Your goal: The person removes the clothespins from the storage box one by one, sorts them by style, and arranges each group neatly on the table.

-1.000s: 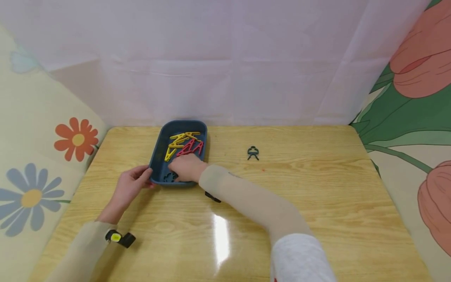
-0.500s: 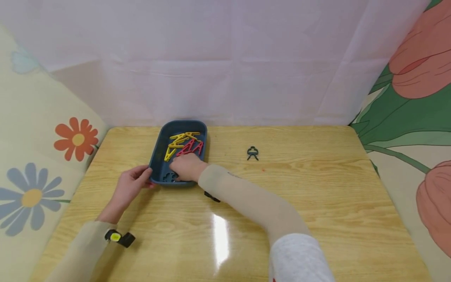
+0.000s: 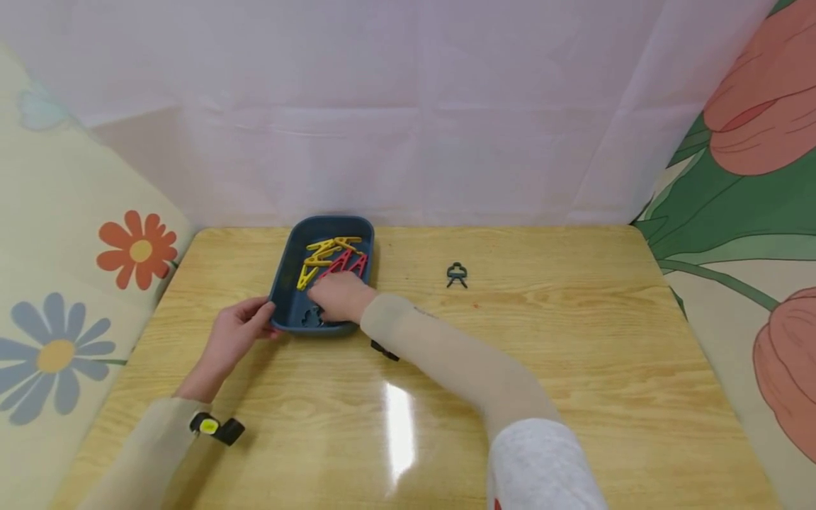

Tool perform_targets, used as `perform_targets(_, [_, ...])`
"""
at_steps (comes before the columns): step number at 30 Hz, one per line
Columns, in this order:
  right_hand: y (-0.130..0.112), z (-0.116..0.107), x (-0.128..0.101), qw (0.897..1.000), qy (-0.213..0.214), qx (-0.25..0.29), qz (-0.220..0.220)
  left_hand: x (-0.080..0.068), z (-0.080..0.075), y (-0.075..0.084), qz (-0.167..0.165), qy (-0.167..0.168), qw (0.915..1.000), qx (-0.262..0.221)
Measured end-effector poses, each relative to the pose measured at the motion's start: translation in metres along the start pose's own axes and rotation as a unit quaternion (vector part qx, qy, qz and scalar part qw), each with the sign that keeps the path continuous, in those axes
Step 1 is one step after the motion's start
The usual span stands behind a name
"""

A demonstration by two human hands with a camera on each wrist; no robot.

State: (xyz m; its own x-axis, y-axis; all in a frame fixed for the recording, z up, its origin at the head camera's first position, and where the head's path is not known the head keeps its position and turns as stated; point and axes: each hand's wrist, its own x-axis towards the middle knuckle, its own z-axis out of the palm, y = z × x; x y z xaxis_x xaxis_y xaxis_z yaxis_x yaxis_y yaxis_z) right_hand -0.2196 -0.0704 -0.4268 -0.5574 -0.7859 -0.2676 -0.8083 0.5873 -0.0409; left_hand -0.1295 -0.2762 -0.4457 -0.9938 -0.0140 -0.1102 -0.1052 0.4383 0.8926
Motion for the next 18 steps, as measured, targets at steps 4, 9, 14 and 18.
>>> perform_targets(4, [-0.0008, 0.001, 0.0007, 1.0, -0.003, -0.004, 0.005, 0.001, 0.0006, -0.0006, -0.003, -0.003, 1.0, -0.004])
perform_targets(9, [-0.0029, 0.0019, 0.0002, 1.0, -0.002, -0.008, 0.009, 0.0012, 0.0013, -0.0016, -0.009, -0.008, 0.9999, -0.008])
perform_targets(14, [-0.0034, 0.0016, 0.0013, 1.0, 0.002, -0.015, 0.005, 0.0002, 0.0, 0.0004, -0.01, -0.005, 0.9999, -0.002])
perform_targets(18, [-0.0034, 0.0012, 0.0029, 1.0, -0.001, -0.018, 0.003, 0.0001, -0.001, 0.0009, -0.009, -0.003, 1.0, 0.002])
